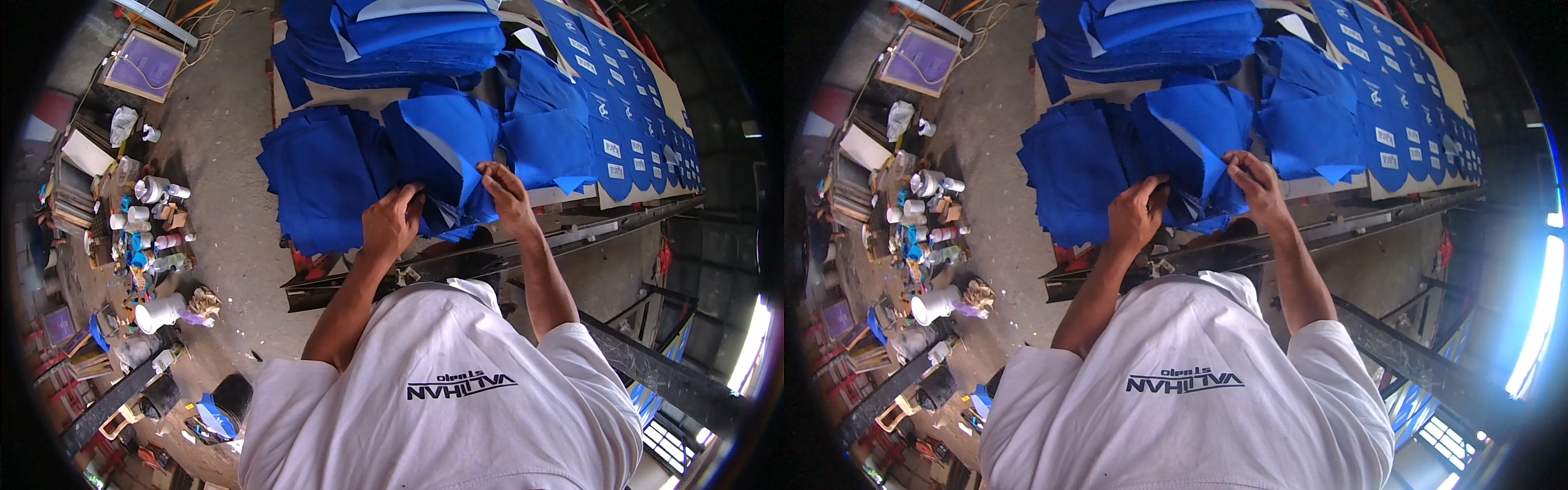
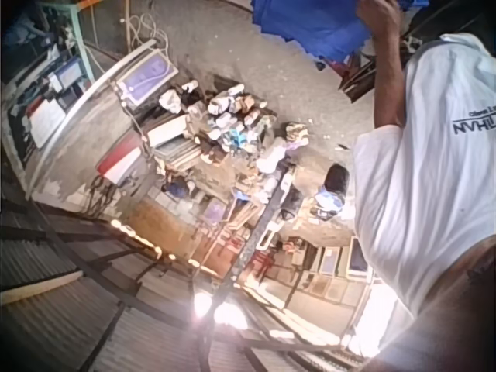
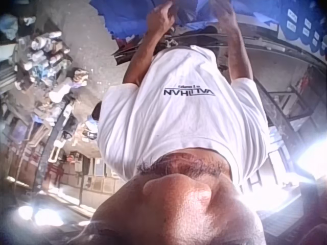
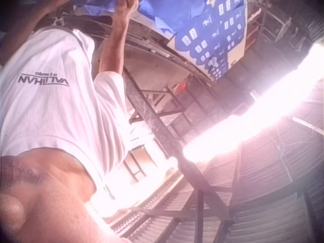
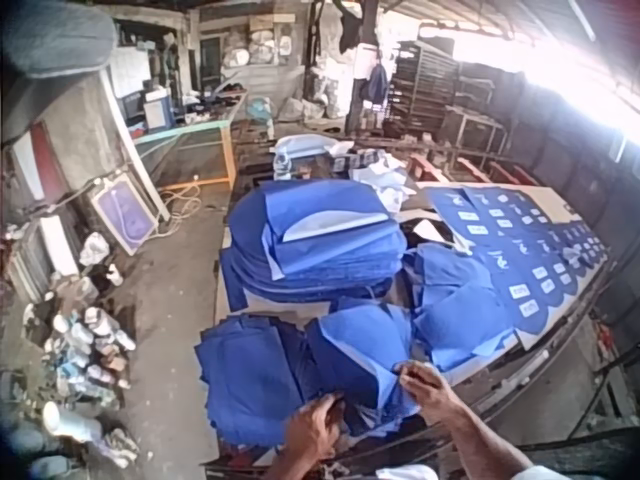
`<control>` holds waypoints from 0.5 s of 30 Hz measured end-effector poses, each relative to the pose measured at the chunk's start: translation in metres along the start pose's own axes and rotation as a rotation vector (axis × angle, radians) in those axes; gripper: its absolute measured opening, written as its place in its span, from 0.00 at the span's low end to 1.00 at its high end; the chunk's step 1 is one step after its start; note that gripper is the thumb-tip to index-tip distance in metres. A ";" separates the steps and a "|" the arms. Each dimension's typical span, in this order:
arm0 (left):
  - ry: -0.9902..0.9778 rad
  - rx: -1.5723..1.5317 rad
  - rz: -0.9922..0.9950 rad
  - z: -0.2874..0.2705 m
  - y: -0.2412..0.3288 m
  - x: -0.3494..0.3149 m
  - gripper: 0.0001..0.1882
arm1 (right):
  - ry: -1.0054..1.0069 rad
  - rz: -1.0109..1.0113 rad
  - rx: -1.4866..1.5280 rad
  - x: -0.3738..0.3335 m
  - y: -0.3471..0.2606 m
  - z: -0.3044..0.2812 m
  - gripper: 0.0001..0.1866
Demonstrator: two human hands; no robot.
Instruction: The person repeatedly picks up blue fabric pieces and white inserts from a table, aligns them, and places them into a stack. The hands handle each unit one at a time, folding or tucking the insert into the fabric before stacking the assembled piece.
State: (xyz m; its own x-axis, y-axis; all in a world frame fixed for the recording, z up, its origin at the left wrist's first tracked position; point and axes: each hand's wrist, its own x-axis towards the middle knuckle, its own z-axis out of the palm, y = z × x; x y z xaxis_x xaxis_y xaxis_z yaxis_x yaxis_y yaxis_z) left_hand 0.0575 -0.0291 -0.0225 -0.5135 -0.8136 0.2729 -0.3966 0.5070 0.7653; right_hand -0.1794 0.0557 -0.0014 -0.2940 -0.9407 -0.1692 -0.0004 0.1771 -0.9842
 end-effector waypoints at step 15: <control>-0.091 0.152 -0.010 -0.016 0.007 0.013 0.07 | 0.305 -0.257 0.476 0.009 -0.017 -0.056 0.07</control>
State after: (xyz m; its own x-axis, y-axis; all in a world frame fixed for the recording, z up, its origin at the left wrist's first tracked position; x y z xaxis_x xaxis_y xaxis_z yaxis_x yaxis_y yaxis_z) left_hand 0.0607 -0.0407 -0.0043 -0.5728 -0.7932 0.2065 -0.5092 0.5418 0.6687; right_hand -0.2360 0.0603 0.0166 -0.6010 -0.7987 0.0300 0.2979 -0.2587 -0.9189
